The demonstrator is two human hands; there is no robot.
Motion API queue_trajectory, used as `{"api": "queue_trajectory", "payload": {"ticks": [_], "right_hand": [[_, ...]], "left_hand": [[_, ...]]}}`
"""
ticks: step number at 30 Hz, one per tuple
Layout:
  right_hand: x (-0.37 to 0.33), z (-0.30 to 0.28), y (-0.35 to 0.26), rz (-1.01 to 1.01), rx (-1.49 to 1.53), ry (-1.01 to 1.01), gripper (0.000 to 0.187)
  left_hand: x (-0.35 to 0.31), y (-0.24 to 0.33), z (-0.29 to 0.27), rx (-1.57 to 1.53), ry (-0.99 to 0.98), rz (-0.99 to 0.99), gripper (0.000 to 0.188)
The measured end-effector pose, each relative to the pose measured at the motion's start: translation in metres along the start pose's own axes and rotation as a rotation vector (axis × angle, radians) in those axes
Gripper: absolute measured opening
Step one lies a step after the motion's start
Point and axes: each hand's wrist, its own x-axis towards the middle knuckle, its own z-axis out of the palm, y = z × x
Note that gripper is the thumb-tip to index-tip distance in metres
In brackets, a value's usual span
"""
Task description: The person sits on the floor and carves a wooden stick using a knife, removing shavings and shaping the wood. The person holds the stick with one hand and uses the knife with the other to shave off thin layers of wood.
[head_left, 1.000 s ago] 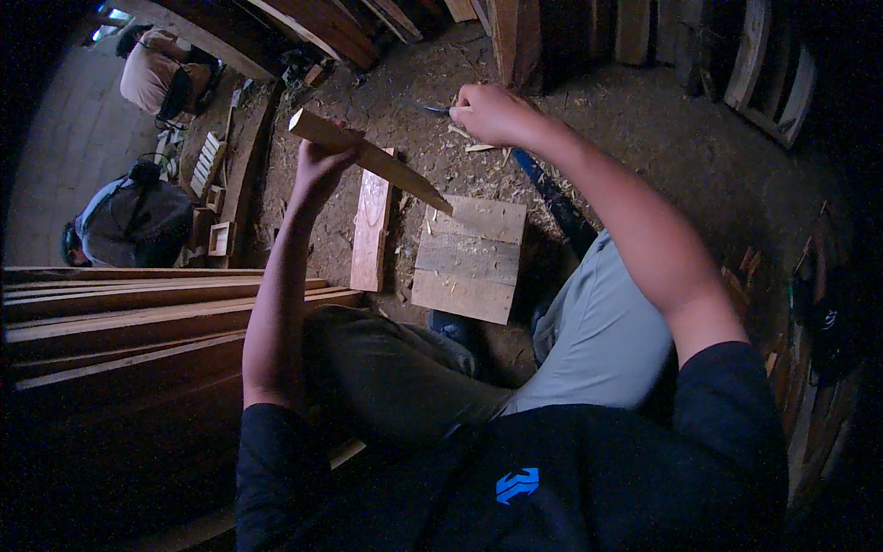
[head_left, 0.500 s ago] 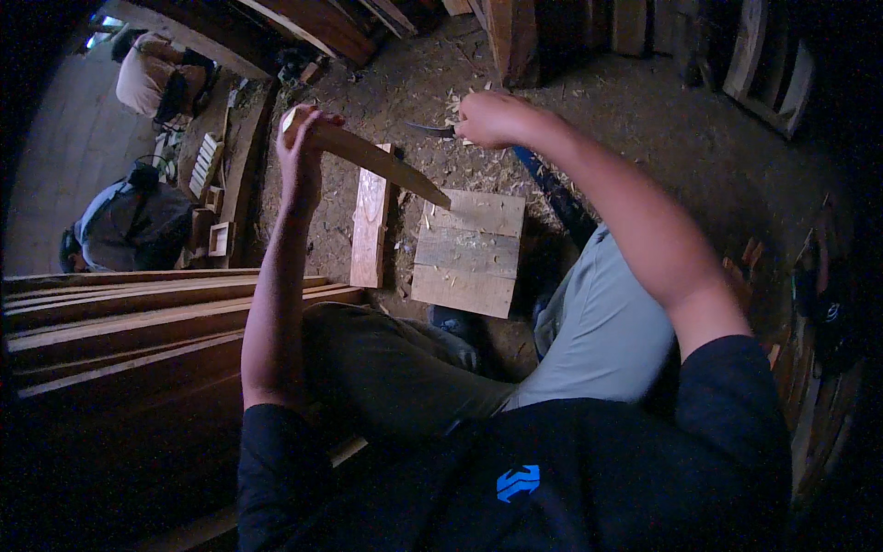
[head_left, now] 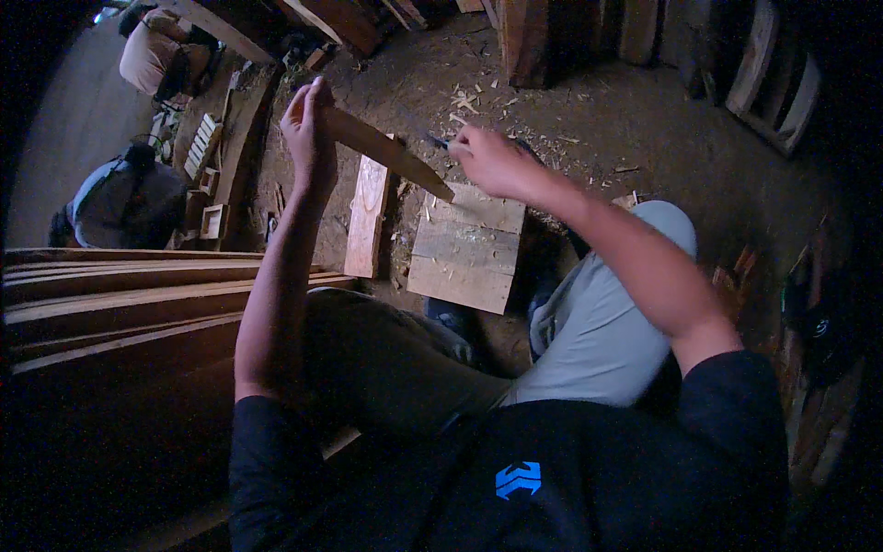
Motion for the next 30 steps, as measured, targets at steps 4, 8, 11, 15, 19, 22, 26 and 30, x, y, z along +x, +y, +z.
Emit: {"api": "queue_trajectory", "payload": {"ticks": [4,8,11,15,19,22,26,30], "right_hand": [[-0.034,-0.002,-0.031,-0.090,0.103,0.222,0.026],[-0.051,-0.005,-0.048,-0.366,0.196,0.550,0.020],[-0.067,0.017,-0.030,-0.169,-0.011,0.358,0.020],[-0.073,0.021,-0.028,-0.032,-0.048,0.265,0.017],[-0.070,-0.002,-0.060,-0.188,0.220,0.573,0.017],[-0.071,0.018,-0.035,-0.163,0.060,0.456,0.030],[-0.077,0.030,-0.015,0.057,-0.204,0.088,0.039],[-0.071,0.004,-0.048,-0.110,0.010,0.416,0.031]], "left_hand": [[-0.010,0.010,0.015,0.111,-0.068,0.134,0.015],[-0.015,0.014,0.019,0.262,-0.085,0.186,0.013],[-0.016,0.011,0.025,0.280,-0.061,0.206,0.021],[-0.018,0.010,0.029,0.332,-0.057,0.236,0.023],[-0.019,0.009,0.022,0.390,-0.030,0.247,0.026],[-0.018,0.010,0.029,0.433,0.004,0.314,0.027],[-0.020,0.011,0.031,0.502,0.009,0.291,0.027],[-0.021,0.012,0.025,0.513,0.014,0.317,0.027]]}}
